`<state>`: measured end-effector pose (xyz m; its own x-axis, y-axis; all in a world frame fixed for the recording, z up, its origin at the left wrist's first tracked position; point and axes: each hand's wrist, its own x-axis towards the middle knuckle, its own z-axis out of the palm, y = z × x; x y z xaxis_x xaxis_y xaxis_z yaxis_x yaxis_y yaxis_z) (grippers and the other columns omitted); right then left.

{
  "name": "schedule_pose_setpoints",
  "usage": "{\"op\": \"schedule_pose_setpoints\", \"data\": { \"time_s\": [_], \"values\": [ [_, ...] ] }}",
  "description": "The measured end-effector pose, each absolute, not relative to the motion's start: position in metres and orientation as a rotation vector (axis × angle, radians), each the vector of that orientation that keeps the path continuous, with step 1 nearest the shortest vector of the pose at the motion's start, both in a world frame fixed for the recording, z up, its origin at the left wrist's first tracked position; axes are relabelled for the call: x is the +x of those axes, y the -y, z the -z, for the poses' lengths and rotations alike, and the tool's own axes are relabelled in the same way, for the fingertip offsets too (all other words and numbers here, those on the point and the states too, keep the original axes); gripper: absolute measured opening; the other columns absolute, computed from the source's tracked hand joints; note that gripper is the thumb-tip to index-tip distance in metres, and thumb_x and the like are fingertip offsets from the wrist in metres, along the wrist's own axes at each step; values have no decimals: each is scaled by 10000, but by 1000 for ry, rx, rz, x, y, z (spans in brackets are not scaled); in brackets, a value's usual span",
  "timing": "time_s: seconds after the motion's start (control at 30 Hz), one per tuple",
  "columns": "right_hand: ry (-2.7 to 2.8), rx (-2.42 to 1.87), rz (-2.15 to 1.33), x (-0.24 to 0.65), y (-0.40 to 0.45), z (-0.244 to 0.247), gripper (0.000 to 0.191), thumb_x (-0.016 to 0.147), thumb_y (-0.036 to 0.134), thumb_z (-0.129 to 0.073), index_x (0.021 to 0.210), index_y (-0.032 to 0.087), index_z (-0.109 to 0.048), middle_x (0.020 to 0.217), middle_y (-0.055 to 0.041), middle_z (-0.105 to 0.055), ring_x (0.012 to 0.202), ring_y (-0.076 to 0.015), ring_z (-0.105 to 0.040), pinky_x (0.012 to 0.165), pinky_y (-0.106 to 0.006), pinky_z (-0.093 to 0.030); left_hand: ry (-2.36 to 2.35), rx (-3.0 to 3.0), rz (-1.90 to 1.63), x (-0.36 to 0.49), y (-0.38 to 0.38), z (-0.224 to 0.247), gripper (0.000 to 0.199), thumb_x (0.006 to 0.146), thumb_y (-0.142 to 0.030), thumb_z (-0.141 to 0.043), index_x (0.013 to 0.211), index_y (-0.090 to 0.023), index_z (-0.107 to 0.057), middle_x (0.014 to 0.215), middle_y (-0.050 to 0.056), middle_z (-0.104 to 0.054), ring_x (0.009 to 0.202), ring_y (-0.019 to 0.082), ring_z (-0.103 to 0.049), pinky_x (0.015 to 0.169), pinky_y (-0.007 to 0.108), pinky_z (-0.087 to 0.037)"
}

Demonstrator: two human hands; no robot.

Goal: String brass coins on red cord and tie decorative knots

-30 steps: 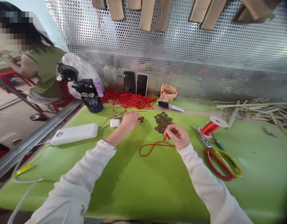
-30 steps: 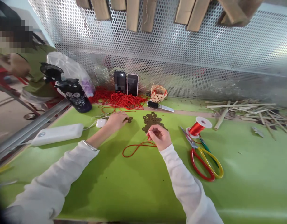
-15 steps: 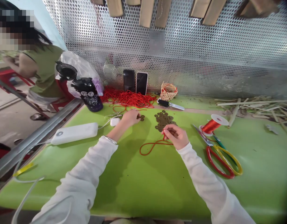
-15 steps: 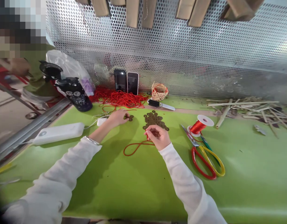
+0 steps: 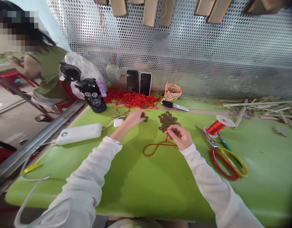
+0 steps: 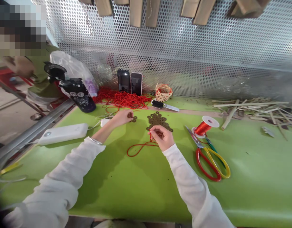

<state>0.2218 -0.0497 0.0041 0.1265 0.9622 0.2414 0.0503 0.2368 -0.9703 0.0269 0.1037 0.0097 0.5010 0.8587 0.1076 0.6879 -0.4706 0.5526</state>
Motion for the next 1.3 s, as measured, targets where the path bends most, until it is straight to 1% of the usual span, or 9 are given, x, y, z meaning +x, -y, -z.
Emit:
{"op": "schedule_pose_setpoints", "data": {
  "time_s": [0.1,0.23,0.33,0.5,0.7,0.87,1.0,1.13,1.3],
  "values": [
    [1246,-1102,-913,221,50,-4,213,761,374,-635,812,177,-570,698,-28,-663,520,-92,-563,525,-234,-515,-1102,2183,-679,37,-82,-21,103,745,-225,-614,739,-146,-548,712,25,-653,662,141,-620,624,252,-482],
    [1260,-1093,-897,221,49,-3,222,768,388,-625,814,180,-561,693,-27,-659,518,-100,-572,519,-244,-530,-971,2045,-840,52,-43,-27,136,769,-259,-588,822,-143,-539,813,51,-677,741,136,-649,689,248,-508],
    [1291,-1095,-881,222,49,0,222,767,389,-626,814,181,-562,682,-23,-651,516,-110,-587,510,-247,-539,-903,1921,-962,59,-18,-26,134,736,-235,-620,832,-148,-586,811,46,-677,740,145,-647,707,262,-509],
    [1335,-1124,-806,223,49,4,202,771,372,-624,823,184,-570,681,-19,-646,527,-122,-605,530,-253,-547,-900,1738,-1032,64,3,-28,101,719,-210,-636,801,-152,-620,775,30,-672,708,135,-635,705,259,-501],
    [1413,-1142,-714,223,55,1,146,796,325,-600,853,196,-561,722,-28,-656,592,-141,-639,562,-255,-547,-850,1432,-1001,65,12,-28,149,692,-243,-667,789,-149,-602,729,22,-668,661,121,-623,634,240,-498],
    [1580,-1129,-625,224,57,1,118,844,319,-526,879,206,-534,764,-41,-663,653,-153,-656,612,-278,-562,-839,1411,-959,65,15,-26,152,696,-253,-670,782,-147,-603,725,26,-669,652,120,-623,591,221,-492],
    [1601,-1120,-606,223,59,0,79,841,284,-536,869,210,-536,759,-35,-660,666,-148,-654,624,-270,-561,-866,1457,-1020,62,16,-26,126,718,-240,-653,795,-150,-612,730,26,-674,678,129,-637,639,241,-505],
    [1573,-1104,-646,222,60,-2,58,831,249,-555,869,209,-535,735,-24,-655,643,-137,-650,600,-246,-555,-905,1626,-1141,60,18,-27,99,741,-220,-638,815,-155,-635,790,35,-679,732,136,-640,718,262,-507],
    [1568,-1125,-616,221,61,-3,74,829,273,-556,859,207,-541,733,-29,-652,645,-142,-645,594,-255,-552,-913,1638,-1106,61,20,-26,97,736,-198,-640,819,-150,-623,758,29,-668,695,129,-630,687,252,-508]
  ]
}}
